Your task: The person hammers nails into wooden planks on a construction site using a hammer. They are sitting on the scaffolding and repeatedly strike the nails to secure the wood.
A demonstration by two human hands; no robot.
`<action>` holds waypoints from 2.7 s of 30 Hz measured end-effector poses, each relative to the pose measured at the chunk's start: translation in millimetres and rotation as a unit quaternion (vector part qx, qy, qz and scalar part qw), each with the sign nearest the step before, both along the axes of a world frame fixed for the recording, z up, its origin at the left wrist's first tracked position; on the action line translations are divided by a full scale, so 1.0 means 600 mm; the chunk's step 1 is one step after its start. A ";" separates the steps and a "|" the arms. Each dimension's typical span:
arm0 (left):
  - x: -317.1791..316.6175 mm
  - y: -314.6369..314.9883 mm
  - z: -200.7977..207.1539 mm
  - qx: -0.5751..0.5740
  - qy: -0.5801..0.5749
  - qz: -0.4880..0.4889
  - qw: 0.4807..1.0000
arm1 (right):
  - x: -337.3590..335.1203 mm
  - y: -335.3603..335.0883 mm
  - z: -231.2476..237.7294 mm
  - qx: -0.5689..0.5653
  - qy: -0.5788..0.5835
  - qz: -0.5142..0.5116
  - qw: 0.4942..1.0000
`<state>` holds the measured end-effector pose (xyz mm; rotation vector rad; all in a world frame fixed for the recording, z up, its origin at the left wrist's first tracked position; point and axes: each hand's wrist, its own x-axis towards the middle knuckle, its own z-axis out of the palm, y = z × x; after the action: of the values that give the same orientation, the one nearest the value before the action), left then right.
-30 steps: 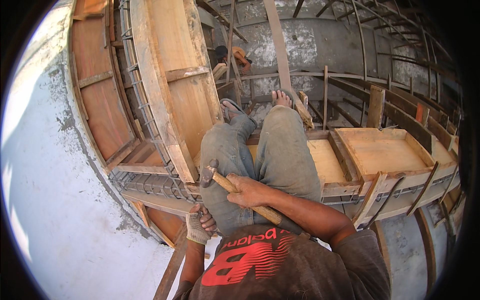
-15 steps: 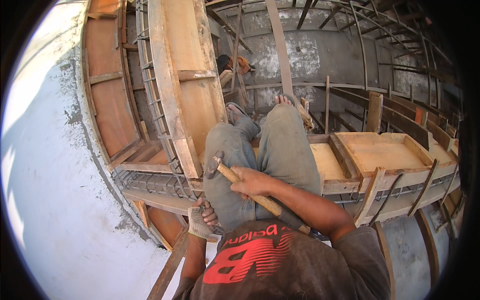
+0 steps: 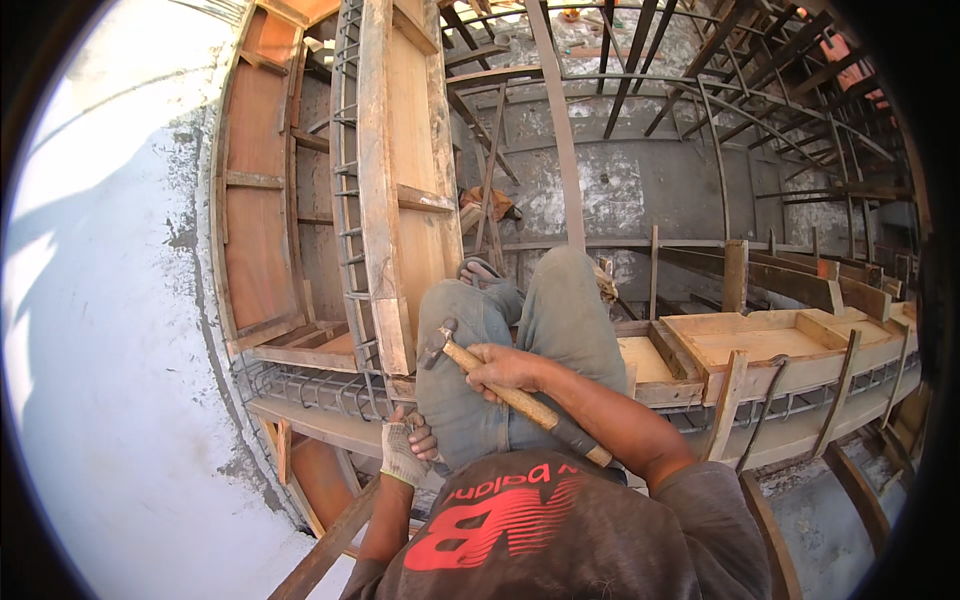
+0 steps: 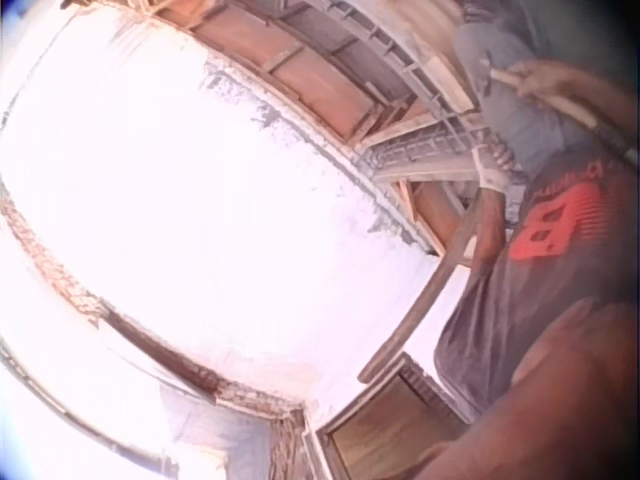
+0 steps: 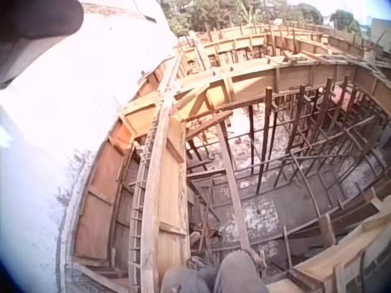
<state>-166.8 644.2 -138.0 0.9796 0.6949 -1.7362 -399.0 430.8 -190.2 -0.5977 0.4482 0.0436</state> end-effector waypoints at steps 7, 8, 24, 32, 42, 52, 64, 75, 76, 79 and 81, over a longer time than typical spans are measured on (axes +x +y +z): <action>-0.004 0.025 -0.004 -0.076 0.007 0.017 0.997 | -0.005 -0.002 0.024 0.008 -0.026 0.019 0.999; -0.004 0.028 -0.010 -0.083 0.014 0.017 0.996 | -0.004 -0.001 0.018 0.002 -0.024 0.015 1.000; -0.030 0.008 -0.003 -0.098 -0.058 0.045 0.992 | -0.012 0.010 -0.015 -0.043 0.041 -0.036 0.998; -0.077 -0.072 0.031 -0.235 -0.071 0.112 0.963 | -0.046 0.028 0.100 -0.293 0.064 -0.030 0.953; -0.169 -0.143 -0.014 -0.296 -0.088 -0.028 0.951 | -0.079 0.037 0.240 -0.551 0.117 0.001 0.826; -0.172 -0.153 -0.033 -0.262 0.040 -0.073 0.961 | -0.070 0.069 0.185 -0.599 0.175 0.013 0.781; -0.161 -0.143 -0.015 -0.231 0.051 -0.025 0.971 | -0.057 0.107 0.182 -0.676 0.137 0.119 0.714; -0.161 -0.141 -0.014 -0.361 0.069 -0.063 0.928 | -0.114 0.004 0.124 -0.585 0.233 -0.067 0.774; -0.162 -0.143 -0.009 -0.349 0.062 -0.067 0.933 | -0.121 -0.004 0.118 -0.644 0.268 -0.087 0.711; -0.161 -0.147 -0.007 -0.334 0.053 -0.075 0.938 | -0.135 -0.013 0.070 -0.657 0.288 -0.162 0.678; -0.159 -0.148 -0.010 -0.327 0.067 -0.075 0.940 | -0.129 -0.010 0.057 -0.673 0.308 -0.175 0.650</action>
<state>-262.4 555.5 -144.3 0.4596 0.0893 -1.9882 -476.5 424.9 -156.2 -2.0023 1.2837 -0.5351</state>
